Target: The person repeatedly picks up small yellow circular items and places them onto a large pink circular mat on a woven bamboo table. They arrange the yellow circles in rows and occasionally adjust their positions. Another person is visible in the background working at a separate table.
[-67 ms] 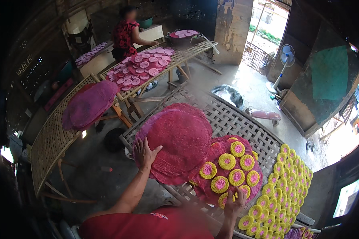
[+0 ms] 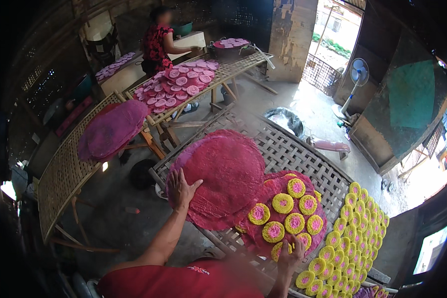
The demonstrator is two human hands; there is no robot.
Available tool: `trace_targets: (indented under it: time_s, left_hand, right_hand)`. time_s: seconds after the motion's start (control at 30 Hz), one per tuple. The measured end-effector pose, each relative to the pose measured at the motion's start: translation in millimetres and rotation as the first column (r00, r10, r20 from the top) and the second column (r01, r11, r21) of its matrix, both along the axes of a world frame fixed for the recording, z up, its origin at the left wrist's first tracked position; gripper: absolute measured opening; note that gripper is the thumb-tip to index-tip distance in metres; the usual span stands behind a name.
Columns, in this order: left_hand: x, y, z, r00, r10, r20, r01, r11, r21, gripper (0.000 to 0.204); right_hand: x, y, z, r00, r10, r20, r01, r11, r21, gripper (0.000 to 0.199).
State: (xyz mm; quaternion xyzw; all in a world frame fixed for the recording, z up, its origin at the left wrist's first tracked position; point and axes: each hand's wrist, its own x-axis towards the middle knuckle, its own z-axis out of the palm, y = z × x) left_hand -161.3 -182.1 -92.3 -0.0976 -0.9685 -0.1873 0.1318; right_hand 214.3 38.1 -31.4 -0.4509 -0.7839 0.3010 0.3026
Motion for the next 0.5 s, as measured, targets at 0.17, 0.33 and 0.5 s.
trace_targets:
  time_s: [0.17,0.33,0.5]
  left_hand:
    - [-23.5,15.1,6.7,0.995,0.094,0.029,-0.091,0.992,-0.086,0.129]
    - [-49.4,32.9,-2.1,0.996,0.06,0.066,-0.058,0.998,-0.027,0.139]
    - [-61.7,40.2,-4.4,0.98,0.15,0.129,-0.157,0.987,0.042,0.128]
  right_hand:
    - [11.3,-5.2,-11.8,1.0,0.021,0.011,-0.021,0.998,-0.057,0.029]
    - [12.4,-1.8,-21.1,0.999,0.041,-0.011,-0.042,0.998,-0.053,0.03]
    - [20.1,3.0,-6.5,0.994,0.094,-0.062,-0.097,0.994,-0.045,0.029]
